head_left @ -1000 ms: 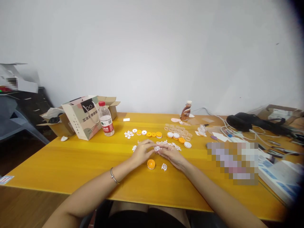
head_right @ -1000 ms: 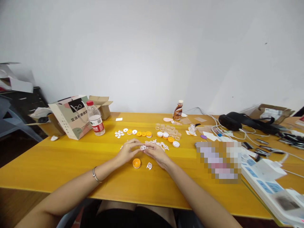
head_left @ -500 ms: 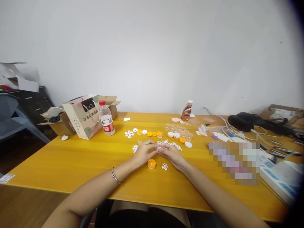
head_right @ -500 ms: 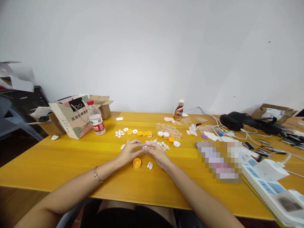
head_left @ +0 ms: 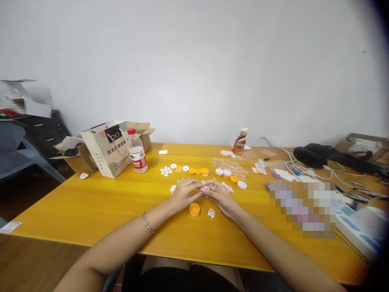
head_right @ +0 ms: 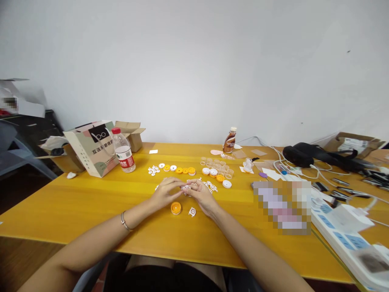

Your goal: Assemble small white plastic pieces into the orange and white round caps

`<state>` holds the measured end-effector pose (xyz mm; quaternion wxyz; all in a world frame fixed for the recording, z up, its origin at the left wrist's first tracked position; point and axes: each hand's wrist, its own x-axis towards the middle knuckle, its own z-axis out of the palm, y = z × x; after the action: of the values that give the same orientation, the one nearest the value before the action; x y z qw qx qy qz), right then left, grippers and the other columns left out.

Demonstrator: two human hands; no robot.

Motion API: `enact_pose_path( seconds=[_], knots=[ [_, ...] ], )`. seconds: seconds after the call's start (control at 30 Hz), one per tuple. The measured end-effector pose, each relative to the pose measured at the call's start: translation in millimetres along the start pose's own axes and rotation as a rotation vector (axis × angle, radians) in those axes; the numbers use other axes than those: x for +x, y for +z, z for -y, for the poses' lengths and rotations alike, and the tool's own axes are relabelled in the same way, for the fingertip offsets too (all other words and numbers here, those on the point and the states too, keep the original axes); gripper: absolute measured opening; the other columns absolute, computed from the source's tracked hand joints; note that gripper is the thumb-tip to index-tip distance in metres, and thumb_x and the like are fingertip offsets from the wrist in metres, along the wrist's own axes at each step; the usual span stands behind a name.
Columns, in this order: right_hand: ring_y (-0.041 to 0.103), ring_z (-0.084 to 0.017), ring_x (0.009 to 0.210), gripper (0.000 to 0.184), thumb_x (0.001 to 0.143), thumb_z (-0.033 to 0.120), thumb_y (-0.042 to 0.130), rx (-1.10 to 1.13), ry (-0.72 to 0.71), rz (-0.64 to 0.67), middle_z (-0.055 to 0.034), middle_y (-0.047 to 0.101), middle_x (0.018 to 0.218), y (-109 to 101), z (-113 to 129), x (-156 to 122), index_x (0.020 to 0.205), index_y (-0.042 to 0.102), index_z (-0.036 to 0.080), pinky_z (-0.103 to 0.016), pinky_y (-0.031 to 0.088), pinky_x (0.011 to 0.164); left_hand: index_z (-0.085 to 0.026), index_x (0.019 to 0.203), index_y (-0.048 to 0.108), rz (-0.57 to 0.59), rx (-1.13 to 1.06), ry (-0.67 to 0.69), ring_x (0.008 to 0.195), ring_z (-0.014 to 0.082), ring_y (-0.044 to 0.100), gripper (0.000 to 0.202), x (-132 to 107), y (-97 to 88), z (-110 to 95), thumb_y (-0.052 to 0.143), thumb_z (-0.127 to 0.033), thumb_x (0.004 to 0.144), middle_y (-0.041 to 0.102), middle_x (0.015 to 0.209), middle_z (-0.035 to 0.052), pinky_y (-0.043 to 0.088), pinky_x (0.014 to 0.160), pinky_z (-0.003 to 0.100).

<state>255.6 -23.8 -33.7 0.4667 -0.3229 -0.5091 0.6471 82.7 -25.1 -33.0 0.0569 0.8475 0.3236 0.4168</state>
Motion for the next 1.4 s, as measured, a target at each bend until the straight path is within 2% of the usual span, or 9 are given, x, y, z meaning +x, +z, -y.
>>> enact_pose_path(
  seconds=[0.2, 0.53, 0.67, 0.8, 0.93, 1.03, 1.17, 1.23, 1.4],
  knots=[
    [0.06, -0.014, 0.068, 0.032, 0.056, 0.029, 0.074, -0.025, -0.003, -0.039, -0.0005, 0.067, 0.074, 1, -2, 1, 0.08, 0.055, 0.019, -0.027, 0.043, 0.065, -0.02, 0.096, 0.059, -0.019, 0.157, 0.044, 0.086, 0.0157, 0.056, 0.02, -1, 0.7, 3, 0.05, -0.03, 0.081, 0.063, 0.09, 0.0055, 0.036, 0.077, 0.03],
    [0.057, -0.012, 0.063, 0.025, 0.057, 0.028, 0.073, -0.04, -0.047, -0.047, 0.0019, 0.063, 0.066, -1, -6, 3, 0.067, 0.052, 0.019, -0.026, 0.041, 0.065, -0.019, 0.09, 0.057, -0.001, 0.193, 0.035, 0.088, 0.0154, 0.055, 0.015, -2, 4.7, -2, 0.049, -0.027, 0.081, 0.062, 0.092, 0.0042, 0.033, 0.076, 0.03],
    [0.056, -0.011, 0.063, 0.026, 0.06, 0.029, 0.072, -0.02, -0.069, -0.04, 0.0017, 0.064, 0.068, 1, -5, 0, 0.071, 0.05, 0.02, -0.026, 0.04, 0.064, -0.018, 0.09, 0.057, -0.017, 0.058, -0.013, 0.088, 0.0158, 0.055, 0.014, -1, 5.7, -5, 0.051, -0.027, 0.08, 0.062, 0.091, 0.0044, 0.036, 0.077, 0.03],
    [0.058, -0.014, 0.07, 0.033, 0.059, 0.032, 0.072, 0.027, -0.063, -0.005, 0.0002, 0.065, 0.076, 4, -1, -2, 0.081, 0.049, 0.022, -0.028, 0.041, 0.068, -0.017, 0.092, 0.058, -0.096, -0.237, -0.086, 0.088, 0.0157, 0.055, 0.018, 0, 8.9, -7, 0.054, -0.028, 0.079, 0.062, 0.092, 0.0065, 0.041, 0.078, 0.029],
    [0.057, -0.015, 0.077, 0.036, 0.066, 0.039, 0.065, -0.057, -0.086, -0.015, -0.0016, 0.063, 0.084, 5, 3, -3, 0.091, 0.047, 0.023, -0.031, 0.041, 0.075, -0.016, 0.093, 0.059, -0.151, -0.392, -0.207, 0.086, 0.0151, 0.056, 0.02, 4, 2.3, -4, 0.055, -0.028, 0.078, 0.062, 0.092, 0.0069, 0.044, 0.075, 0.026],
    [0.053, -0.017, 0.082, 0.04, 0.065, 0.044, 0.064, -0.367, -0.184, -0.026, -0.0021, 0.057, 0.088, 4, 4, -6, 0.093, 0.046, 0.022, -0.032, 0.04, 0.075, -0.015, 0.097, 0.06, -0.014, -0.42, -0.257, 0.087, 0.0147, 0.056, 0.023, 9, -18.4, -1, 0.053, -0.028, 0.079, 0.061, 0.094, 0.0073, 0.044, 0.075, 0.025],
    [0.046, -0.02, 0.088, 0.043, 0.057, 0.045, 0.069, -0.955, -0.307, 0.161, -0.0031, 0.05, 0.091, 5, 2, -15, 0.089, 0.052, 0.022, -0.034, 0.038, 0.078, -0.017, 0.1, 0.061, 0.439, -0.37, -0.13, 0.085, 0.0139, 0.056, 0.024, 12, -47.9, -2, 0.05, -0.027, 0.081, 0.062, 0.09, 0.0063, 0.043, 0.075, 0.024],
    [0.044, -0.021, 0.089, 0.043, 0.057, 0.047, 0.069, -1.106, -0.323, 0.217, -0.0032, 0.049, 0.091, 8, 0, -18, 0.09, 0.054, 0.022, -0.034, 0.037, 0.079, -0.018, 0.103, 0.06, 0.582, -0.342, -0.079, 0.085, 0.0136, 0.056, 0.025, 11, -53.4, -3, 0.05, -0.025, 0.081, 0.062, 0.093, 0.0064, 0.043, 0.076, 0.025],
    [0.044, -0.019, 0.088, 0.032, 0.065, 0.044, 0.064, -1.2, -0.301, 0.252, -0.0025, 0.047, 0.09, 11, -1, -20, 0.088, 0.057, 0.023, -0.032, 0.036, 0.078, -0.015, 0.102, 0.056, 0.709, -0.338, -0.08, 0.081, 0.0127, 0.058, 0.023, 7, -47.7, -5, 0.05, -0.018, 0.079, 0.062, 0.094, 0.0072, 0.045, 0.072, 0.023]
  ],
)
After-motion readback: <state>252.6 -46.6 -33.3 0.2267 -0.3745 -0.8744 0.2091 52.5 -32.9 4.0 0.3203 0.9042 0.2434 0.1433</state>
